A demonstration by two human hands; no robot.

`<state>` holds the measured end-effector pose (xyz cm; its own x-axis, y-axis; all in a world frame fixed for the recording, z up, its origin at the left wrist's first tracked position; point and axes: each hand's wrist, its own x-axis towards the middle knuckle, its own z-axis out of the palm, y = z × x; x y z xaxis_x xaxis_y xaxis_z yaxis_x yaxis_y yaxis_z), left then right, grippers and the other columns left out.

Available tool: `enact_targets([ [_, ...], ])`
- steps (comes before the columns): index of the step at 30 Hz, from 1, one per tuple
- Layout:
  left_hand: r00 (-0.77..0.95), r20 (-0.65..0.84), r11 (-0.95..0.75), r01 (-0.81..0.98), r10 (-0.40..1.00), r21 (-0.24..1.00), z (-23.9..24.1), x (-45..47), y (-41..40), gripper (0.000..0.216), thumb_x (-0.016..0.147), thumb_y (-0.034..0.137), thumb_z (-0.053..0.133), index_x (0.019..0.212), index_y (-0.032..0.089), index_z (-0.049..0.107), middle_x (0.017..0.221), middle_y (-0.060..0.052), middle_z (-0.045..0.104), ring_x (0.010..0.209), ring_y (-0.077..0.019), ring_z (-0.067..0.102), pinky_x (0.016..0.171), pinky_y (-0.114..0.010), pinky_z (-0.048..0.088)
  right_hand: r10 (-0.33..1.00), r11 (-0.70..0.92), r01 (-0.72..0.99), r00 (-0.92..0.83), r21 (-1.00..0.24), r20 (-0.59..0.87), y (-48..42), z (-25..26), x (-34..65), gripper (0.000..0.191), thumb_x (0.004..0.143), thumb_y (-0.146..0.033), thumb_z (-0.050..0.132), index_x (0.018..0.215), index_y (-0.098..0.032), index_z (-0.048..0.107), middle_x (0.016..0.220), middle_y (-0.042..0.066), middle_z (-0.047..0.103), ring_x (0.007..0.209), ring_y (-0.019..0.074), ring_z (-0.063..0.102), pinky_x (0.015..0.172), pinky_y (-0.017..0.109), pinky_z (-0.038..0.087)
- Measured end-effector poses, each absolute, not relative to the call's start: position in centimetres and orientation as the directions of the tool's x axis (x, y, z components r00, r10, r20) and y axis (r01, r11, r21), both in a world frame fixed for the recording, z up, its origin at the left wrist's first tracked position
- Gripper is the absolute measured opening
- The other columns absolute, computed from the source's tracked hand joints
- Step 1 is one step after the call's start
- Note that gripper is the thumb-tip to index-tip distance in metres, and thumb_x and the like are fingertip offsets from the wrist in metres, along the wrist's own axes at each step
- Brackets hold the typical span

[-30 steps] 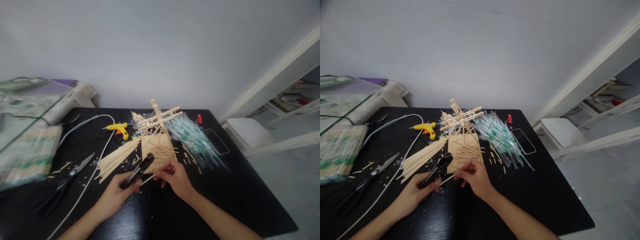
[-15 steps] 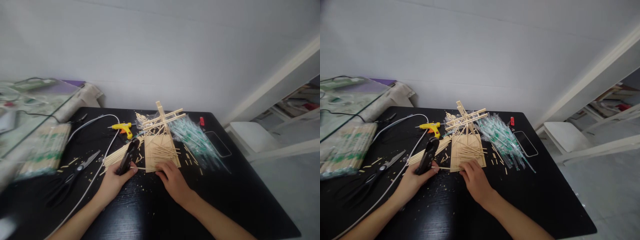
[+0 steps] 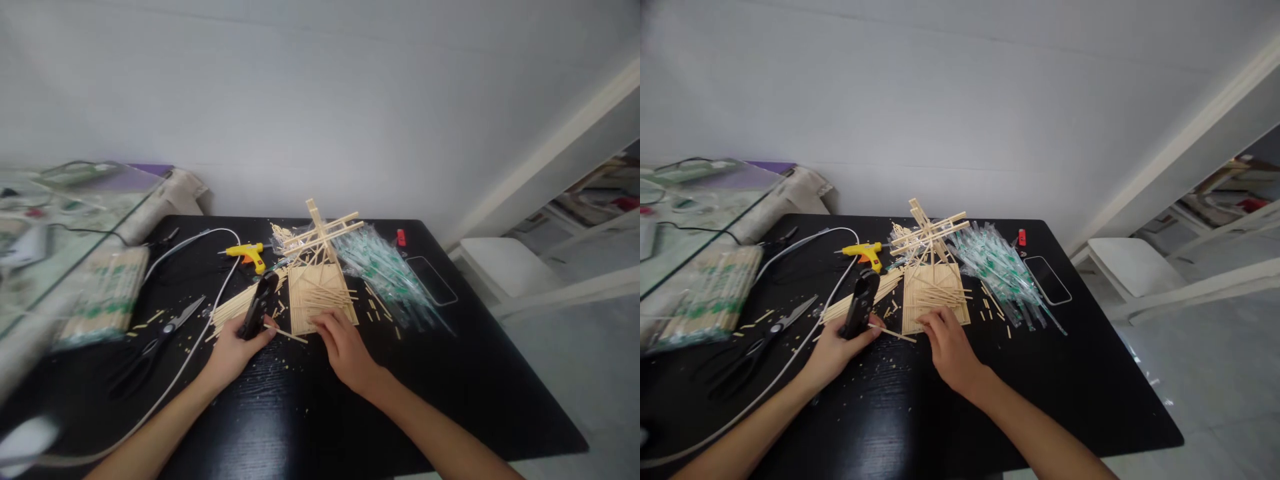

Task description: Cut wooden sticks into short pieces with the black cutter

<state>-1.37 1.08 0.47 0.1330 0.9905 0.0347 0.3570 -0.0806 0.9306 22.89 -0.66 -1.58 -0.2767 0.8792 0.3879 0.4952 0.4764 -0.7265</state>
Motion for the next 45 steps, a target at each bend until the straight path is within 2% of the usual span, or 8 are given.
enact_targets([
  [4,0.204,0.08,-0.164,0.437,0.976,0.884,1.3,-0.6,0.8,0.016,0.084,0.034,0.068,0.083,0.018,0.072,0.082,-0.003,0.075,0.078,-0.0203,0.069,0.077,-0.032,0.054,0.89,0.446,0.351,-0.275,-0.824,0.364,-0.5,-1.2,22.9,0.014,0.1,-0.017,0.053,0.107,-0.021,0.065,0.106,0.009,0.071,0.1,0.0227,0.068,0.091,0.036,0.056],
  [9,0.326,0.099,-0.275,0.553,0.94,0.786,2.7,1.1,0.8,0.013,0.086,0.027,0.064,0.09,0.019,0.072,0.077,0.001,0.072,0.072,-0.0162,0.065,0.07,-0.026,0.05,0.915,0.355,0.307,-0.305,-0.883,0.262,-0.5,-1.7,22.7,0.011,0.097,-0.023,0.062,0.102,-0.022,0.071,0.097,0.005,0.077,0.092,0.0216,0.073,0.088,0.034,0.055],
  [13,0.382,0.109,-0.321,0.551,0.918,0.77,3.4,2.4,1.2,0.015,0.088,0.025,0.062,0.097,0.021,0.072,0.086,0.001,0.075,0.078,-0.0169,0.068,0.075,-0.026,0.051,0.922,0.331,0.26,-0.293,-0.907,0.252,-0.3,-1.9,22.6,0.014,0.095,-0.022,0.064,0.104,-0.02,0.074,0.102,0.006,0.079,0.096,0.0227,0.074,0.092,0.036,0.055],
  [20,0.446,0.168,-0.41,0.528,0.879,0.744,3.6,3.1,1.3,0.016,0.088,0.022,0.062,0.1,0.022,0.073,0.093,-0.001,0.078,0.083,-0.0185,0.071,0.082,-0.028,0.054,0.914,0.364,0.319,-0.304,-0.875,0.27,0.3,-2.2,22.8,0.01,0.092,-0.018,0.069,0.096,-0.02,0.078,0.096,0.006,0.08,0.09,0.023,0.073,0.086,0.034,0.054],
  [27,0.436,0.226,-0.453,0.535,0.871,0.713,2.6,3.0,1.4,0.021,0.085,0.017,0.064,0.104,0.021,0.073,0.099,-0.002,0.079,0.087,-0.0191,0.074,0.084,-0.029,0.055,0.909,0.374,0.355,-0.324,-0.857,0.263,0.9,-3.0,23.1,0.007,0.091,-0.019,0.072,0.09,-0.019,0.078,0.087,0.004,0.079,0.083,0.0218,0.072,0.079,0.031,0.052],
  [34,0.386,0.208,-0.394,0.501,0.899,0.771,1.9,3.3,1.4,0.022,0.087,0.025,0.068,0.108,0.023,0.073,0.098,0.0,0.079,0.088,-0.0182,0.073,0.084,-0.028,0.055,0.915,0.361,0.368,-0.318,-0.857,0.249,0.9,-2.8,23.1,0.005,0.087,-0.014,0.075,0.085,-0.018,0.077,0.081,0.002,0.077,0.076,0.0185,0.07,0.074,0.026,0.05],
  [41,0.351,0.163,-0.325,0.476,0.922,0.817,1.6,3.5,1.4,0.017,0.088,0.031,0.069,0.102,0.021,0.072,0.088,0.002,0.077,0.081,-0.0158,0.07,0.078,-0.025,0.053,0.917,0.354,0.383,-0.321,-0.854,0.236,0.7,-3.0,23.1,0.004,0.087,-0.014,0.077,0.086,-0.017,0.074,0.081,0.002,0.076,0.076,0.0182,0.069,0.075,0.026,0.049],
  [45,0.352,0.165,-0.328,0.475,0.921,0.817,2.0,3.3,1.3,0.019,0.087,0.033,0.071,0.102,0.021,0.071,0.089,0.002,0.076,0.082,-0.0152,0.069,0.078,-0.024,0.052,0.914,0.363,0.384,-0.322,-0.849,0.246,0.6,-3.1,23.1,0.004,0.087,-0.015,0.077,0.085,-0.017,0.074,0.079,0.002,0.075,0.074,0.0172,0.068,0.073,0.025,0.048],
])
